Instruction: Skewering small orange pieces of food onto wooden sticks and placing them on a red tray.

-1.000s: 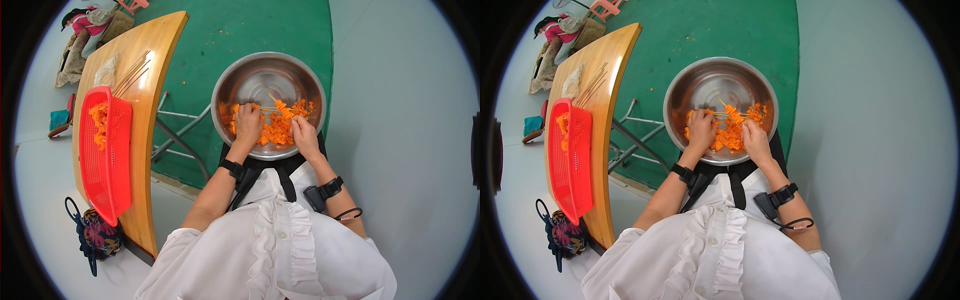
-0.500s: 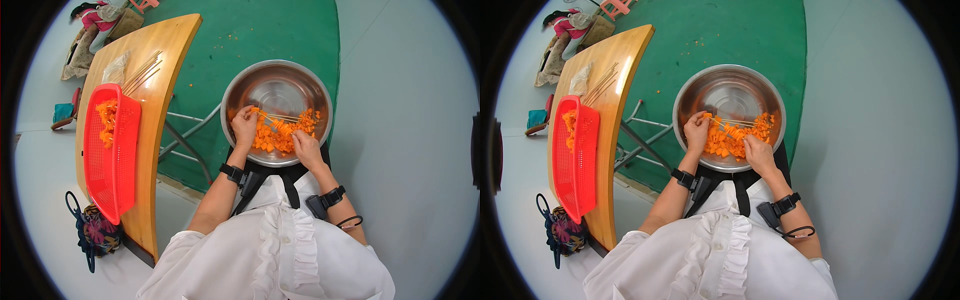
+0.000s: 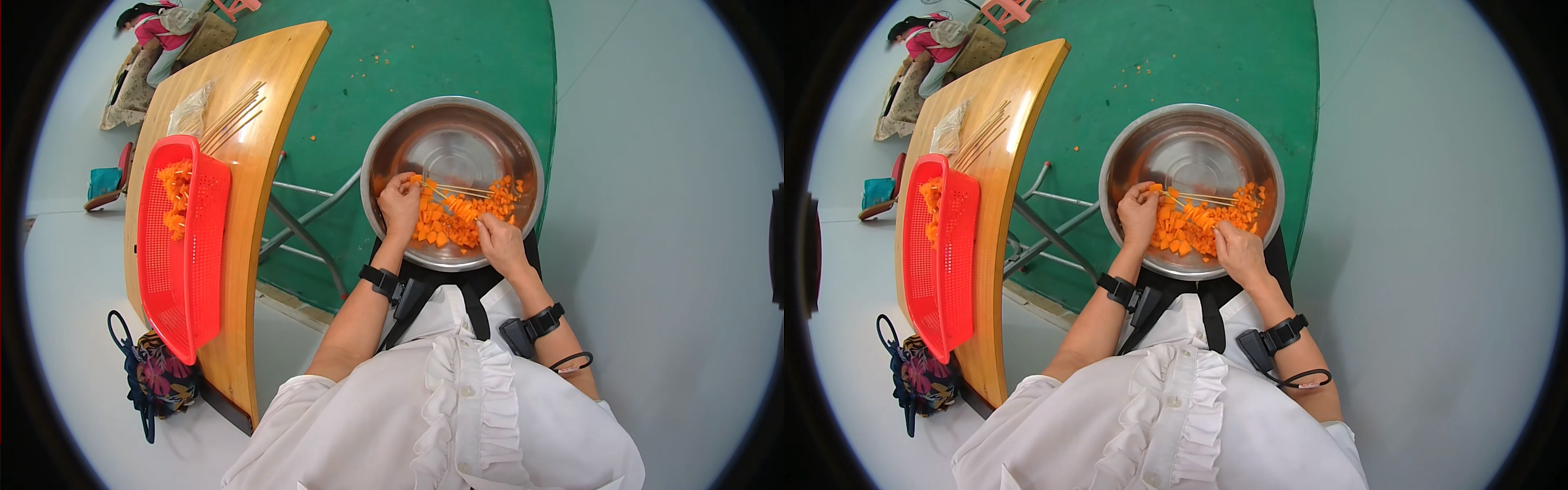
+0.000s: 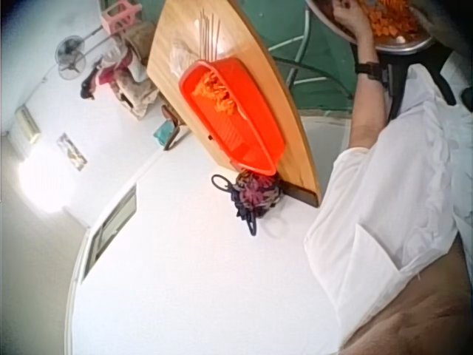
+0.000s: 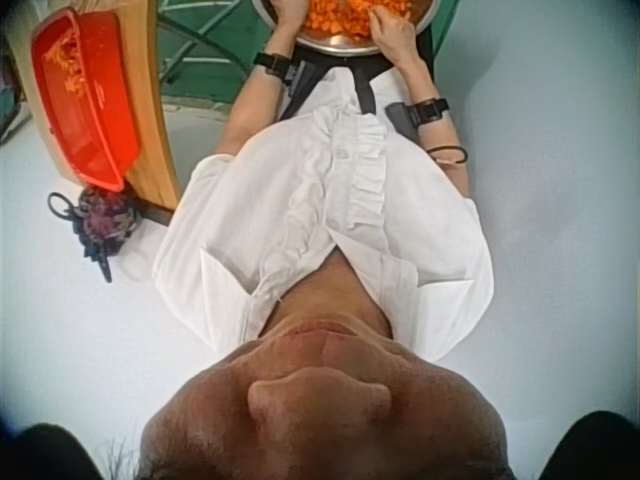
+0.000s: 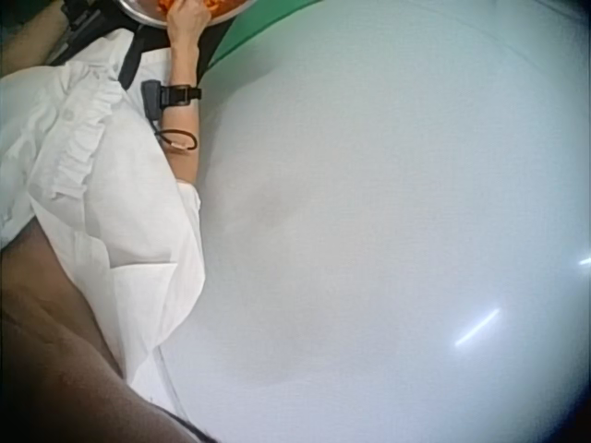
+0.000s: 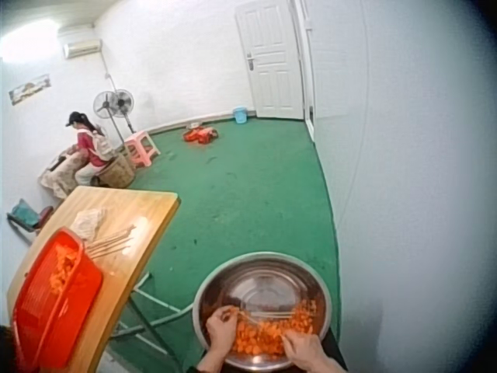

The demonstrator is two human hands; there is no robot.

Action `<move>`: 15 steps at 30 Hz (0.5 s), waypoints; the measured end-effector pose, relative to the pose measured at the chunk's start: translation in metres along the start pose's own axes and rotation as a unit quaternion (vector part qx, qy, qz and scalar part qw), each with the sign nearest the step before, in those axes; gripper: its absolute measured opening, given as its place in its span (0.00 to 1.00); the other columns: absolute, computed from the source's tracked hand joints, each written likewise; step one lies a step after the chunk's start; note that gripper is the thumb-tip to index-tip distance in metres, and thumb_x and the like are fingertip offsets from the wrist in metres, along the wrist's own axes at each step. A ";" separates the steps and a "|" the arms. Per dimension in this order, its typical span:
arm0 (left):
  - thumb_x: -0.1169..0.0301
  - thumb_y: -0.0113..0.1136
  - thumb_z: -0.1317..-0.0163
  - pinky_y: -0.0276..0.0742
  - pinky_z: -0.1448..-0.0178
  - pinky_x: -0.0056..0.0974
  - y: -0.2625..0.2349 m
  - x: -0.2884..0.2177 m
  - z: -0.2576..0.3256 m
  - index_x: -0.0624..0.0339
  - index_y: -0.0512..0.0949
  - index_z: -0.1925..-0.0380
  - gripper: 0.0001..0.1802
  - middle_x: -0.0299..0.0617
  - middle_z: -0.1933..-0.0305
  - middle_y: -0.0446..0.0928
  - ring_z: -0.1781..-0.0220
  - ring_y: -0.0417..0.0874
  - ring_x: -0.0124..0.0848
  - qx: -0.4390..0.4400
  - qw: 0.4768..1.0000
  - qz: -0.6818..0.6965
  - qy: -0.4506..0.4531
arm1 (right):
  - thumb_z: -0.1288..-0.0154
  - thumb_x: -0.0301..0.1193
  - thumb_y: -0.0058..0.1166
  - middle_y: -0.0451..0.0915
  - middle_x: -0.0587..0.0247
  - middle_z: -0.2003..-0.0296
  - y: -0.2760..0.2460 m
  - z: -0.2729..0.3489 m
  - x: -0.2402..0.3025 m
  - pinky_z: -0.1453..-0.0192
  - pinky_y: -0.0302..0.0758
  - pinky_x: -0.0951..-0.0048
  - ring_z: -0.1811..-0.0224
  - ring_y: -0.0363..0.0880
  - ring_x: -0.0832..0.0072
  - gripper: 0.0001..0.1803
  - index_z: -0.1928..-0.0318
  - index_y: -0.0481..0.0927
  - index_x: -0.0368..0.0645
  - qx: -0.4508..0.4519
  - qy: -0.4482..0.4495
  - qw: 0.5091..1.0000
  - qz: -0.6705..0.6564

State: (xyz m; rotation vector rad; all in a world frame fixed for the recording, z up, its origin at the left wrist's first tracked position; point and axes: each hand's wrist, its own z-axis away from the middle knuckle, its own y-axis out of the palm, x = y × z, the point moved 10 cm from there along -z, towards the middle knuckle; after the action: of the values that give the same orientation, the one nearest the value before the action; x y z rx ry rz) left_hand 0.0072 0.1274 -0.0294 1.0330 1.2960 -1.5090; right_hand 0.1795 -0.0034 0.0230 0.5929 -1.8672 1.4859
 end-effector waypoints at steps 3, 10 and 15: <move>0.79 0.53 0.44 0.76 0.66 0.26 0.001 -0.002 0.001 0.71 0.74 0.62 0.10 0.43 0.70 0.79 0.70 0.81 0.25 0.001 1.000 0.017 0.004 | 0.40 0.30 0.45 0.73 0.51 0.83 0.001 0.001 -0.002 0.75 0.69 0.60 0.79 0.75 0.56 0.07 0.73 0.70 0.41 -0.005 -0.003 1.000 0.003; 0.79 0.53 0.44 0.76 0.65 0.26 0.002 0.001 0.001 0.72 0.74 0.61 0.10 0.44 0.70 0.79 0.70 0.81 0.26 0.005 1.000 0.024 0.000 | 0.40 0.30 0.45 0.73 0.52 0.83 0.000 0.001 -0.001 0.76 0.69 0.60 0.79 0.75 0.56 0.07 0.73 0.70 0.41 -0.006 -0.002 1.000 0.001; 0.79 0.52 0.44 0.76 0.65 0.26 0.001 0.002 0.001 0.72 0.75 0.61 0.11 0.45 0.70 0.79 0.70 0.81 0.26 0.002 0.999 -0.027 0.021 | 0.40 0.29 0.46 0.73 0.52 0.84 0.000 0.001 0.001 0.76 0.69 0.60 0.80 0.75 0.56 0.07 0.73 0.70 0.40 -0.012 -0.008 1.000 0.000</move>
State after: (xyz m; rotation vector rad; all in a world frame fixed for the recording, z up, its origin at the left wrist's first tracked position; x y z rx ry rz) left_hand 0.0071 0.1266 -0.0316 1.0460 1.3605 -1.5372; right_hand 0.1788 -0.0048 0.0234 0.5955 -1.8952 1.4621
